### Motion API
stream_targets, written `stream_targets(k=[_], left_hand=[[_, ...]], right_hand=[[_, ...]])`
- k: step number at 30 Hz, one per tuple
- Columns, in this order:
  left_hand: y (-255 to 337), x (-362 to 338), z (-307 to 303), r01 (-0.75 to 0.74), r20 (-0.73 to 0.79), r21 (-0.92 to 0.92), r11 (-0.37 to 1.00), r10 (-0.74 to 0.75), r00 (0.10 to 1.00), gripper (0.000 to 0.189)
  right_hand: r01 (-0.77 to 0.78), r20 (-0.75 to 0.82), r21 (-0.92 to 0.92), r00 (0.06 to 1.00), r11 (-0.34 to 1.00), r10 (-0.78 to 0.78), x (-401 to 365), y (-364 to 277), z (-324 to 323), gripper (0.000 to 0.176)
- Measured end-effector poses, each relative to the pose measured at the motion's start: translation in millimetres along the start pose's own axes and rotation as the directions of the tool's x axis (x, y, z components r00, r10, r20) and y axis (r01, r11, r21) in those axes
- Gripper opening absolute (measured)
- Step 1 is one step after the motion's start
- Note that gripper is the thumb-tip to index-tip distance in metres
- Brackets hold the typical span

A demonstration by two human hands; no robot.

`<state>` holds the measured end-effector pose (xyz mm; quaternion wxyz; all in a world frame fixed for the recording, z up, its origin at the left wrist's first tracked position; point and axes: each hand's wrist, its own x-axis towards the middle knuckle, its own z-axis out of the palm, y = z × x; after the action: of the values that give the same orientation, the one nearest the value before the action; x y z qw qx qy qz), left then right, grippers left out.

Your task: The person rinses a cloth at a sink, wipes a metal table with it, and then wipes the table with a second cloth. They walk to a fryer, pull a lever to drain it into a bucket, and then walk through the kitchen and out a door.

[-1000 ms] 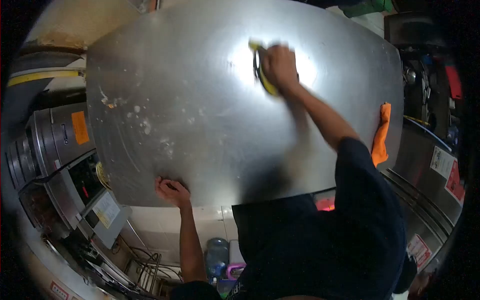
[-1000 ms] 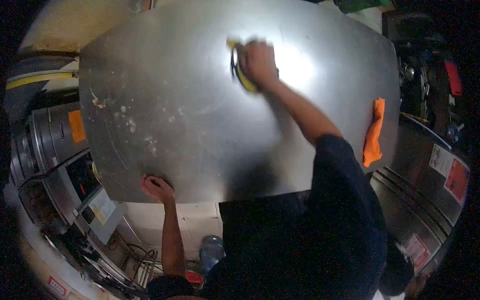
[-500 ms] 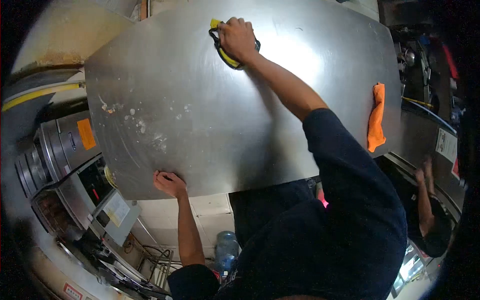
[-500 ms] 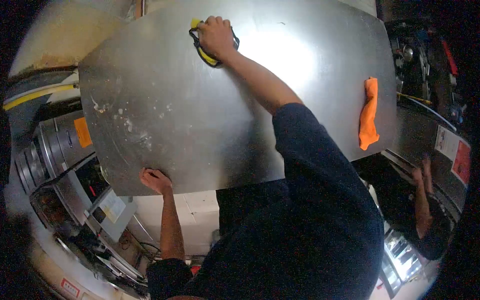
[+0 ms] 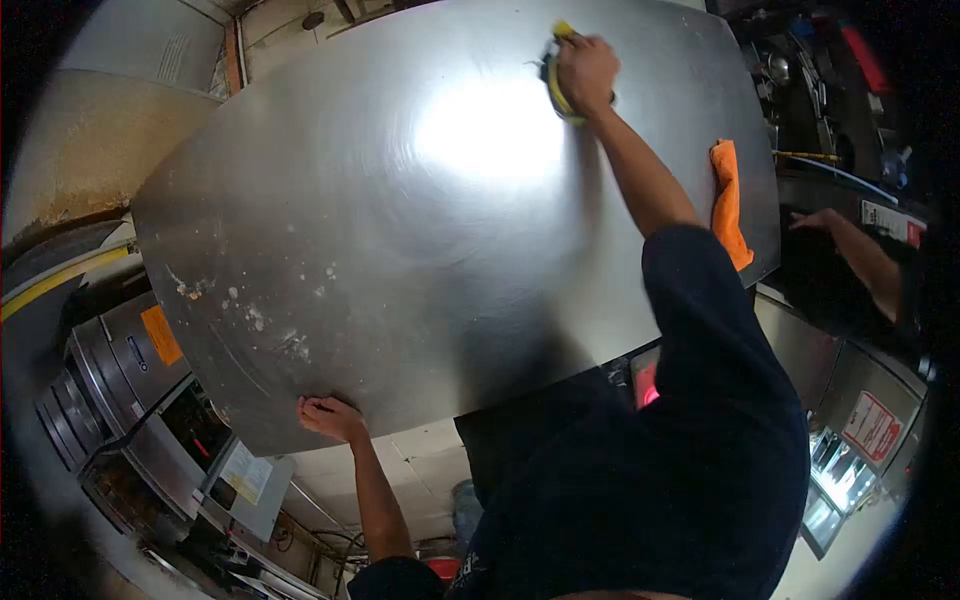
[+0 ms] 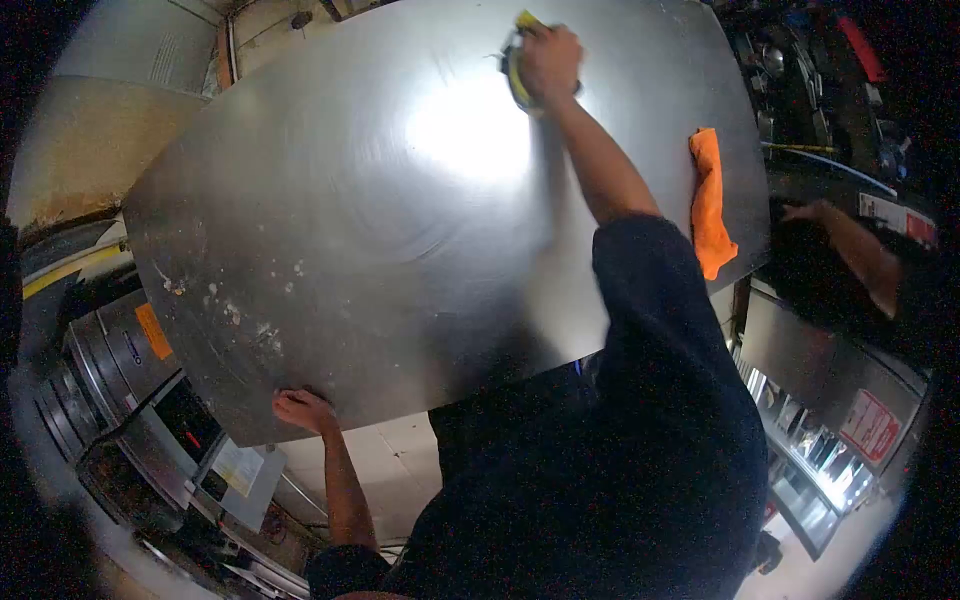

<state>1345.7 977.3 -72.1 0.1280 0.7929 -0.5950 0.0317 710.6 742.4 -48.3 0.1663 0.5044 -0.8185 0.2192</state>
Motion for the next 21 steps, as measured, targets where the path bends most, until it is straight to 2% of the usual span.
stream_targets(k=[1,2,3,4,5,6,7,8,9,11,12,13,14,15,16,17,18,19,20,21], left_hand=[[1,-1,0,-0.003,0.000,0.006,1.000,0.003,1.000,0.013],[3,-1,-1,-0.006,-0.008,-0.013,1.000,0.006,1.000,0.014],[4,0,-3,-0.014,-0.014,-0.035,0.999,0.014,1.000,0.015],[6,0,-5,-0.024,-0.010,-0.038,0.999,0.024,1.000,0.015],[8,-1,-6,0.034,0.011,-0.053,0.998,-0.033,0.999,0.015],[10,2,-6,0.088,0.028,-0.070,0.994,-0.086,0.996,0.015],[7,4,-6,0.083,0.019,-0.088,0.993,-0.082,0.996,0.015],[0,-1,-4,0.015,-0.016,-0.035,0.999,-0.016,1.000,0.014],[-2,3,2,-0.058,-0.051,0.021,0.998,0.059,0.997,0.014],[6,7,-5,-0.006,-0.036,-0.060,0.998,0.004,0.999,0.013],[10,2,-8,0.044,0.005,-0.110,0.993,-0.043,0.999,0.013],[9,0,-5,0.052,0.010,-0.110,0.993,-0.051,0.999,0.013],[5,0,-3,0.035,0.007,-0.073,0.997,-0.035,0.999,0.012],[0,0,-2,0.020,0.004,-0.031,0.999,-0.020,1.000,0.012],[-4,1,2,0.028,0.002,-0.018,0.999,-0.028,1.000,0.012],[-3,3,10,0.027,-0.071,-0.060,0.998,-0.031,0.997,0.011],[-4,-1,11,0.029,-0.129,-0.085,0.996,-0.040,0.991,0.009],[-1,-2,5,-0.024,-0.124,-0.036,0.999,0.019,0.992,0.007],[1,2,1,-0.083,-0.113,0.014,0.996,0.084,0.990,0.005],[-4,2,5,-0.073,-0.090,0.023,0.997,0.075,0.993,0.005]], right_hand=[[-0.010,0.044,0.026,0.999,1.000,0.008,8,-24,11,0.021],[0.068,0.090,0.045,0.993,0.997,-0.072,4,-51,22,0.018],[0.090,0.246,0.135,0.962,0.987,-0.121,-12,-81,25,0.017],[0.155,0.257,0.123,0.949,0.980,-0.182,-38,-114,20,0.016],[0.164,0.267,0.251,0.936,0.954,-0.231,-68,-139,0,0.018],[0.135,0.372,0.329,0.892,0.935,-0.259,-94,-161,-31,0.022],[0.163,0.534,0.359,0.772,0.919,-0.345,-132,-164,-37,0.021],[0.336,0.270,0.445,0.834,0.830,-0.482,-168,-162,-65,0.017],[0.353,0.101,0.547,0.872,0.759,-0.479,-181,-154,-103,0.013],[0.289,0.253,0.553,0.836,0.782,-0.488,-186,-99,-105,0.014],[0.207,0.482,0.365,0.792,0.908,-0.374,-171,-67,-96,0.013],[0.017,0.559,0.158,0.823,0.987,-0.104,-146,-38,-83,0.017],[-0.092,0.428,0.159,0.904,0.983,0.015,-112,-8,-71,0.024],[-0.086,0.166,0.001,0.983,0.996,0.085,-83,20,-45,0.030],[-0.130,0.159,-0.037,0.978,0.991,0.134,-36,28,-39,0.033],[-0.111,-0.033,-0.084,0.994,0.990,0.108,-2,38,-9,0.035],[-0.015,-0.006,-0.148,1.000,0.989,0.014,21,41,14,0.032],[0.216,0.009,-0.250,0.975,0.944,-0.221,27,22,18,0.025],[0.227,0.045,-0.071,0.973,0.971,-0.224,19,-24,0,0.023],[0.213,0.051,0.103,0.974,0.972,-0.220,12,-76,-19,0.024]])
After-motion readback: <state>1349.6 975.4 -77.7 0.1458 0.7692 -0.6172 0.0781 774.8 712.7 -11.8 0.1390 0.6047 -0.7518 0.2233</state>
